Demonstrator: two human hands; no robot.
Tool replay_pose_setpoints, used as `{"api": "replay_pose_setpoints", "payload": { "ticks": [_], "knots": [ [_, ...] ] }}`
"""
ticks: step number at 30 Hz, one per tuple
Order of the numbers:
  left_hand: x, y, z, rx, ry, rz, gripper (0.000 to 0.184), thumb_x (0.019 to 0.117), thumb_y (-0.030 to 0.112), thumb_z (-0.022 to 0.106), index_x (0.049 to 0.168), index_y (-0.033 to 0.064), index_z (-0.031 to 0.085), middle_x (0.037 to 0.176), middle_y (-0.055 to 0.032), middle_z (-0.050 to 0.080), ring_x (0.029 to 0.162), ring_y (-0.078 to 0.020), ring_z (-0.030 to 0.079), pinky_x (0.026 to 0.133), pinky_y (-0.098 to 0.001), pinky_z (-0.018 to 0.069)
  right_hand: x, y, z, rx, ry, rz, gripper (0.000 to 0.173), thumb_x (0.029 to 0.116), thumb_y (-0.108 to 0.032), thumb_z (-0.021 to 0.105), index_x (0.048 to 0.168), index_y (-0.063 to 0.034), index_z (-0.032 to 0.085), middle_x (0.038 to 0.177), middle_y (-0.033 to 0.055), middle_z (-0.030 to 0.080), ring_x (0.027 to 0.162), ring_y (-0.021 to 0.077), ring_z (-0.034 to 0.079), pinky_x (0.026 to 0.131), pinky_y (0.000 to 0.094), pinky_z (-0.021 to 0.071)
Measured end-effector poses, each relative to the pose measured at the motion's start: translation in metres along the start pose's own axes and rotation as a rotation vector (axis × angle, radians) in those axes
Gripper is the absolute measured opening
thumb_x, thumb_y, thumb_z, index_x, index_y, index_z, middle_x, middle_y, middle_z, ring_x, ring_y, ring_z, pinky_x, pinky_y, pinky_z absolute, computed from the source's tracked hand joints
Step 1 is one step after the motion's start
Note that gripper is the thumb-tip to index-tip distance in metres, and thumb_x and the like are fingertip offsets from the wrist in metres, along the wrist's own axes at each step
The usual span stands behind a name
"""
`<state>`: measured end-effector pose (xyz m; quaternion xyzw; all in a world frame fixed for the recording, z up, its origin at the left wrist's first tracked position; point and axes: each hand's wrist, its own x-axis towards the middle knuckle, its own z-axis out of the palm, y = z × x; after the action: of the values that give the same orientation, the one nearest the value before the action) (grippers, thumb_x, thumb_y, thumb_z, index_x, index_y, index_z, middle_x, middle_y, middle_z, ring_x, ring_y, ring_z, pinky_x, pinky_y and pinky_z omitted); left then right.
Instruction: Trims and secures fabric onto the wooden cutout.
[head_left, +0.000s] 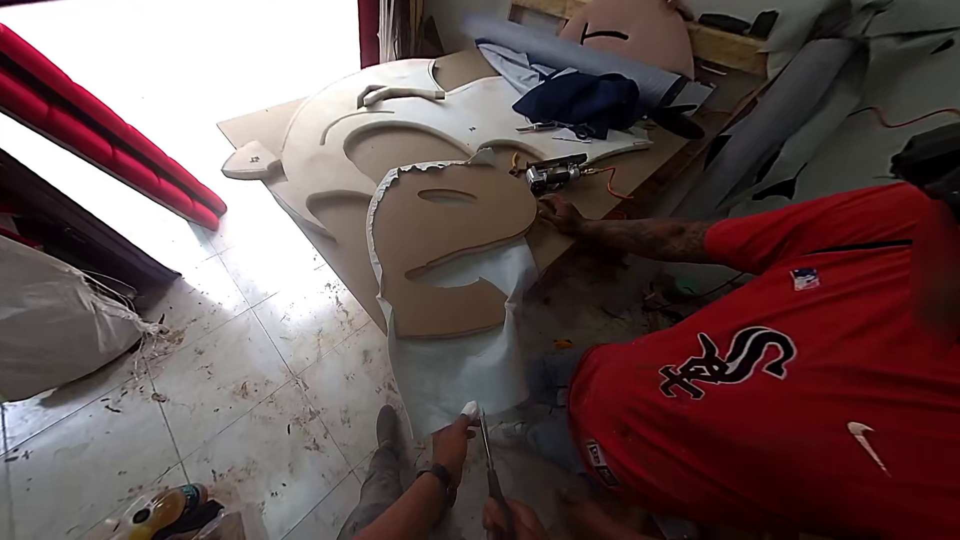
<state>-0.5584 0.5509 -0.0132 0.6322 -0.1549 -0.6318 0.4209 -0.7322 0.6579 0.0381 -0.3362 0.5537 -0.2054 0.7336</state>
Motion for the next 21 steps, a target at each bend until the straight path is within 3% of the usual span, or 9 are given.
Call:
{"api": "replay_pose_setpoints", "payload": {
  "ticks": [5, 10, 18, 21],
  "knots": [
    [-0.016, 0.005, -0.002, 0.018, 0.072, 0.066, 0.028, 0.0978, 0.032, 0.067, 0.099, 0.0052, 0.076, 0.090, -0.0020, 0.078, 0.080, -0.0146, 0.073, 0.080, -0.0350, 0.0587, 0.009, -0.012, 0.000, 0.003, -0.022, -0.058, 0.052, 0.0965, -0.054, 0.065, 0.096, -0.0026, 0.070, 0.079, 0.0123, 0.066, 0.060, 0.0193, 0.060, 0.050, 0.0312, 0.0499],
    [-0.022, 0.011, 0.002, 0.020, 0.109, 0.099, 0.022, 0.0946, 0.025, 0.070, 0.090, 0.0048, 0.075, 0.083, -0.0030, 0.077, 0.073, -0.0145, 0.070, 0.075, -0.0346, 0.0577, 0.021, -0.031, -0.001, 0.017, -0.015, -0.058, 0.055, 0.0954, -0.058, 0.065, 0.095, -0.0025, 0.069, 0.079, 0.0123, 0.064, 0.059, 0.0190, 0.059, 0.048, 0.0303, 0.0484],
    [-0.023, 0.011, 0.004, -0.014, 0.116, 0.057, 0.024, 0.0942, 0.025, 0.070, 0.084, 0.0040, 0.076, 0.083, -0.0058, 0.076, 0.075, -0.0169, 0.070, 0.075, -0.0383, 0.0573, 0.039, -0.052, -0.008, 0.007, -0.114, 0.045, 0.056, 0.0992, -0.062, 0.054, 0.106, -0.0086, 0.069, 0.100, 0.0116, 0.068, 0.075, 0.0209, 0.064, 0.053, 0.0310, 0.0496],
    [-0.025, 0.015, 0.008, -0.071, 0.148, 0.082, 0.021, 0.0926, 0.020, 0.072, 0.085, 0.0015, 0.074, 0.081, -0.0078, 0.075, 0.072, -0.0182, 0.069, 0.073, -0.0379, 0.0576, 0.040, -0.058, -0.006, -0.004, -0.125, 0.067, 0.057, 0.1003, -0.063, 0.051, 0.106, -0.0087, 0.068, 0.098, 0.0112, 0.068, 0.074, 0.0205, 0.064, 0.053, 0.0300, 0.0494]
  ]
}}
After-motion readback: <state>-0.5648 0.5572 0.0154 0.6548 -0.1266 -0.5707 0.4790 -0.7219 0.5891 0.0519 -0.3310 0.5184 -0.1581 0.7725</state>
